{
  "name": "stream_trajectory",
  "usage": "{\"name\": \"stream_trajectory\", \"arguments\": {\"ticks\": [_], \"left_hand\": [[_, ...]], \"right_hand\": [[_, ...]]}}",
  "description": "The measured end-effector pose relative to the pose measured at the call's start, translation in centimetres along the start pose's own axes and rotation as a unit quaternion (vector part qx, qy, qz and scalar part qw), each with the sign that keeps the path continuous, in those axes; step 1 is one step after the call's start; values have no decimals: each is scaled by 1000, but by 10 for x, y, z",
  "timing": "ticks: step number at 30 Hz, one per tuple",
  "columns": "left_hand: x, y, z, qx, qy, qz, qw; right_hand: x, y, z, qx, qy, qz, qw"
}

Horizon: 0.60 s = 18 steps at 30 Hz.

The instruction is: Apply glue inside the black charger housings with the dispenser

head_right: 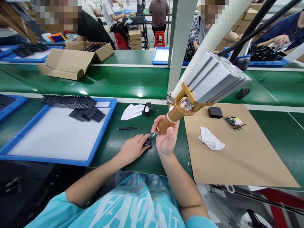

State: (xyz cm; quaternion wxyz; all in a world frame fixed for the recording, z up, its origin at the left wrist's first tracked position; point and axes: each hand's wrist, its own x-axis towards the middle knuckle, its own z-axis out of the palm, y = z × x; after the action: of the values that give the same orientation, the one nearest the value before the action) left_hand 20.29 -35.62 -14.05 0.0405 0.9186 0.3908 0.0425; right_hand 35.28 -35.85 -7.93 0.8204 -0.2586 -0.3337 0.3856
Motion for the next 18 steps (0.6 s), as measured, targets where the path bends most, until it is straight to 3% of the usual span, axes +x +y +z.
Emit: {"name": "stream_trajectory", "arguments": {"ticks": [5,11,15,18], "left_hand": [[-15,-23,-12,-92,38,-65,993],[-61,-114,-51,-42,161,-296,940],[-93,-173,-61,56,129,-414,900],[-105,-192,-57,72,64,-434,896]], "right_hand": [[0,-1,-2,-8,19,-2,1000],[3,-3,-4,-19,36,6,999],[4,-4,-6,-30,42,18,999],[5,-1,-9,-34,51,21,998]]}}
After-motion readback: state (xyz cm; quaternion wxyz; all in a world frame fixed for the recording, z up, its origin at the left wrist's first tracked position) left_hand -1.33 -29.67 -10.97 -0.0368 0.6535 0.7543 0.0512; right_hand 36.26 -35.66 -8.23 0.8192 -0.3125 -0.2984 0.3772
